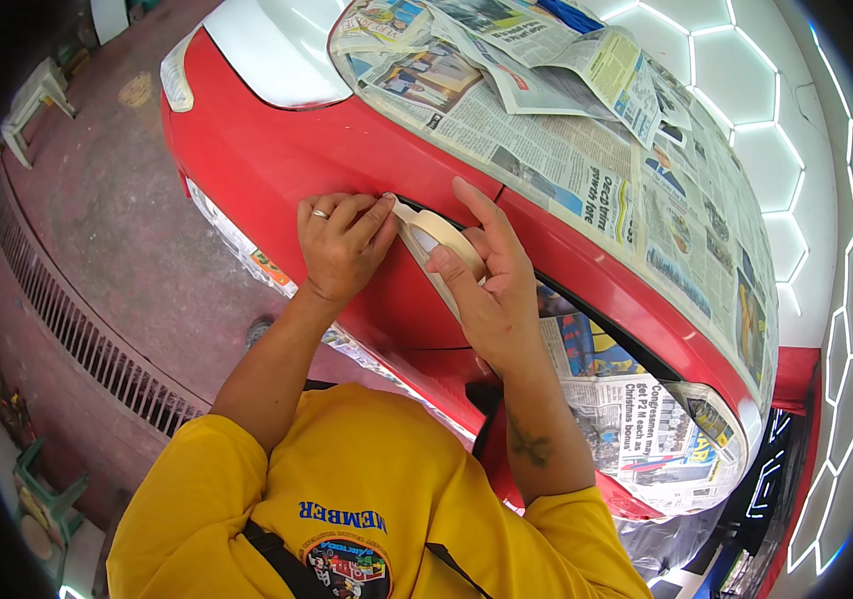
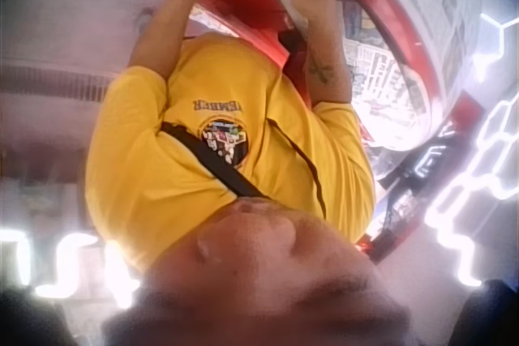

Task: The person applies newspaper sheets to the hood and side of a red car using masking tape. They carefully smooth the paper over the vehicle's surface and secure it with tape, covering the paint and side mirror.

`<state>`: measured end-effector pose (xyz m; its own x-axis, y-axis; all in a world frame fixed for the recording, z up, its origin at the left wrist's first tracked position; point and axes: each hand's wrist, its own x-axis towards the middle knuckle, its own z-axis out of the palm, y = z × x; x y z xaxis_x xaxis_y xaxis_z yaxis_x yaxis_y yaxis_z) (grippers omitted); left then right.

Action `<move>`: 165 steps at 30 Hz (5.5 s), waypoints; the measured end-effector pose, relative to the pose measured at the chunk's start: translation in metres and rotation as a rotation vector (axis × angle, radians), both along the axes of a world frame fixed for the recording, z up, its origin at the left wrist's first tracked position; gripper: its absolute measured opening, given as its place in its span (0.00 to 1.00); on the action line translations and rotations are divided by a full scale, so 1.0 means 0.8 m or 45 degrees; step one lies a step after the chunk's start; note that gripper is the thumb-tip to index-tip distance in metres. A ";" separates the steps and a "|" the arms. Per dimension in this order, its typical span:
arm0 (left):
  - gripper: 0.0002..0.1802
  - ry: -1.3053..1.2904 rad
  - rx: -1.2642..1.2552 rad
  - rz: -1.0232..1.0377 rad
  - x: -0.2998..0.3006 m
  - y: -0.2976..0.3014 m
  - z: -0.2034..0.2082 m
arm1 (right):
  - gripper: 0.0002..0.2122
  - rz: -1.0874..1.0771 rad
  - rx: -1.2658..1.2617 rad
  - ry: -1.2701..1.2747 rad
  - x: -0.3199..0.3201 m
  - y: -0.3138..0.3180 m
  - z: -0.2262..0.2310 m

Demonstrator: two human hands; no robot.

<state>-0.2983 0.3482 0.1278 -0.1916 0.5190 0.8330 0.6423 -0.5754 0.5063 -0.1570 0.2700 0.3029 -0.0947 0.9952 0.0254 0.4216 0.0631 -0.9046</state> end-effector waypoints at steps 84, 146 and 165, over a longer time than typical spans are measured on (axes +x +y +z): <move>0.26 0.186 -0.162 -0.173 -0.012 -0.023 -0.013 | 0.15 0.233 0.003 -1.914 -0.006 0.006 0.064; 0.34 0.145 -0.257 -0.250 0.033 -0.053 0.011 | 0.14 0.313 0.043 -1.910 0.008 0.013 0.068; 0.47 0.379 -0.344 -0.352 0.035 -0.065 -0.003 | 0.11 0.374 0.128 -2.176 0.010 0.013 0.057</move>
<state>-0.2703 0.2958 0.1257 0.2102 0.7222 0.6589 0.6236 -0.6181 0.4786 -0.1491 0.2806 0.3486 -0.2411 0.9423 -0.2324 0.7848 0.3302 0.5245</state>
